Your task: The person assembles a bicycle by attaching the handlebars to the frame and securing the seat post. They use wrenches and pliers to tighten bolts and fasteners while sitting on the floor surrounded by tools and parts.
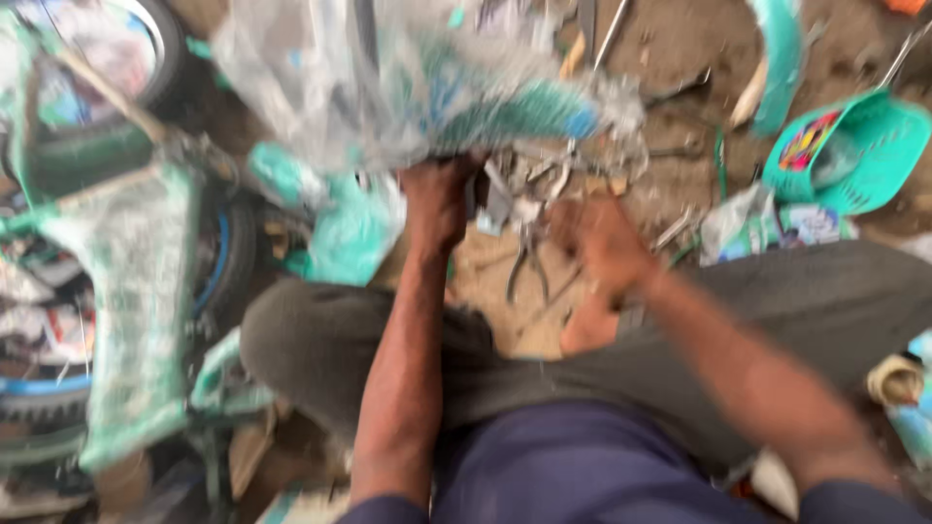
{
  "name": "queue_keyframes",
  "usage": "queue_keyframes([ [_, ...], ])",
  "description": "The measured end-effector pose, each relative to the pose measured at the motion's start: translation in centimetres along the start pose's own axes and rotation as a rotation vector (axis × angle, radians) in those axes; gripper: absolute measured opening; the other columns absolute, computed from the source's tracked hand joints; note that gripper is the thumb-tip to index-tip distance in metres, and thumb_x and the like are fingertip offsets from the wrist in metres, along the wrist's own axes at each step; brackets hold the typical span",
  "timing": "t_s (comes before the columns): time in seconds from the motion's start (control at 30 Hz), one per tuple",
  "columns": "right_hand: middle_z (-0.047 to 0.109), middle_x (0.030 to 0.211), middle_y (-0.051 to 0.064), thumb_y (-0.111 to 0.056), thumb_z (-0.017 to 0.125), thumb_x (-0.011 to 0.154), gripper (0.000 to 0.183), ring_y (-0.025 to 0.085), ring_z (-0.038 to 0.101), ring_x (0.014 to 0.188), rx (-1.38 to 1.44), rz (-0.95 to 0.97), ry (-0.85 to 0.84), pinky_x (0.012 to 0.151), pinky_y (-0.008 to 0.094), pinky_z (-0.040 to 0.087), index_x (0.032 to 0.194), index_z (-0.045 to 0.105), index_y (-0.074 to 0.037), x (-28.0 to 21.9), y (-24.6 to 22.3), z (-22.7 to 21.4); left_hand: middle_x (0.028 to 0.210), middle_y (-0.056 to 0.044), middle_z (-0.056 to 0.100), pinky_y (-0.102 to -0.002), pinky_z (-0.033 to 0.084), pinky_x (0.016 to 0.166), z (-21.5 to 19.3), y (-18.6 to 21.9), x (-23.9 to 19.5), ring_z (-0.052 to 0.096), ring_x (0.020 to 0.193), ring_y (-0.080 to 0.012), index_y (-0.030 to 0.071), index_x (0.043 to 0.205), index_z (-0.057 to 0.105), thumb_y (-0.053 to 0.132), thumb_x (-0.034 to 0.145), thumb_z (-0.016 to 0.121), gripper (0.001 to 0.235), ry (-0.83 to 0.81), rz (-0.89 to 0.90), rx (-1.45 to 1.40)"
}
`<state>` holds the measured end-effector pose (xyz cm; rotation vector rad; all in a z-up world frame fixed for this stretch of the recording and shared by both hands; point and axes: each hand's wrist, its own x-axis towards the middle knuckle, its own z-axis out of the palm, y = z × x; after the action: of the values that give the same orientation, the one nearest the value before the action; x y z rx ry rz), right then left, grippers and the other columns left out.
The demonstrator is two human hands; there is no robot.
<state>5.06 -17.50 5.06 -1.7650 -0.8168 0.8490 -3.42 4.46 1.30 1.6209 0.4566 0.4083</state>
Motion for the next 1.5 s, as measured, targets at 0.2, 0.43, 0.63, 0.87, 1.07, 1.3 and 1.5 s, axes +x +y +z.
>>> queue_keyframes([
  [0.2, 0.062, 0.072, 0.000, -0.038, 0.057, 0.102, 0.031, 0.010, 0.058, 0.058, -0.397, 0.309, -0.119, 0.053, 0.030, 0.048, 0.101, 0.064, -0.008, 5.1, -2.3, -7.2, 0.063, -0.005, 0.067, -0.037, 0.049, 0.051, 1.0, 1.4, -0.3, 0.063, 0.054, -0.0169, 0.007, 0.073, 0.069, 0.017, 0.088, 0.071, 0.017, 0.029, -0.308, -0.286],
  [0.43, 0.052, 0.077, -0.001, -0.037, 0.069, 0.099, 0.030, 0.010, 0.046, 0.059, 1.490, 0.350, 0.275, 0.053, 0.027, 0.038, 0.108, 0.057, -0.010, -0.7, -4.3, 11.9, 0.060, -0.004, 0.063, -0.033, 0.044, 0.051, 1.1, -0.1, -2.5, 0.061, 0.053, -0.0151, 0.006, 0.075, 0.069, 0.022, 0.104, 0.065, 0.033, 0.105, 0.049, 0.080],
  [0.63, 0.059, 0.066, 0.002, -0.038, 0.056, 0.104, 0.036, 0.013, 0.051, 0.054, 0.411, 0.367, 0.061, 0.049, 0.031, 0.042, 0.098, 0.070, -0.005, 0.3, -4.4, 1.4, 0.058, -0.005, 0.061, -0.034, 0.043, 0.041, 0.0, 1.9, 0.2, 0.057, 0.046, -0.0184, 0.003, 0.082, 0.063, 0.010, 0.090, 0.073, 0.014, 0.155, -0.193, -0.587],
  [0.87, 0.064, 0.067, 0.006, -0.036, 0.063, 0.099, 0.031, 0.017, 0.055, 0.060, -0.268, 0.409, -0.191, 0.057, 0.038, 0.047, 0.095, 0.075, -0.007, 4.9, -2.3, -6.1, 0.067, -0.007, 0.064, -0.034, 0.045, 0.045, 0.7, 1.3, -1.4, 0.058, 0.049, -0.0188, 0.005, 0.084, 0.068, 0.008, 0.087, 0.076, 0.009, 0.095, -0.246, -0.687],
  [1.07, 0.057, 0.076, 0.002, -0.038, 0.059, 0.108, 0.031, 0.013, 0.051, 0.060, 1.292, 0.435, 0.162, 0.053, 0.031, 0.044, 0.106, 0.064, -0.008, 0.0, -4.7, 10.9, 0.080, -0.014, 0.067, -0.040, 0.048, 0.060, 0.3, -2.1, 0.1, 0.060, 0.066, -0.0241, 0.002, 0.084, 0.070, 0.010, 0.090, 0.078, 0.013, 0.235, -0.054, -0.387],
  [1.3, 0.060, 0.073, 0.005, -0.038, 0.058, 0.097, 0.031, 0.016, 0.056, 0.055, 0.820, 0.553, -0.022, 0.050, 0.036, 0.051, 0.102, 0.062, -0.008, 1.7, -6.6, 3.6, 0.074, -0.004, 0.070, -0.041, 0.050, 0.066, 0.1, -4.8, 0.1, 0.067, 0.070, -0.0224, 0.015, 0.084, 0.075, 0.021, 0.099, 0.065, 0.018, 0.038, 0.206, 0.622],
  [1.5, 0.057, 0.073, -0.001, -0.036, 0.061, 0.102, 0.024, 0.011, 0.049, 0.055, 1.225, 0.419, 0.236, 0.050, 0.030, 0.044, 0.106, 0.057, -0.012, 1.4, -7.1, 8.1, 0.067, -0.002, 0.066, -0.035, 0.044, 0.051, 0.8, -2.4, -0.7, 0.061, 0.058, -0.0169, 0.013, 0.092, 0.078, 0.021, 0.100, 0.067, 0.015, 0.067, 0.113, 0.302],
])
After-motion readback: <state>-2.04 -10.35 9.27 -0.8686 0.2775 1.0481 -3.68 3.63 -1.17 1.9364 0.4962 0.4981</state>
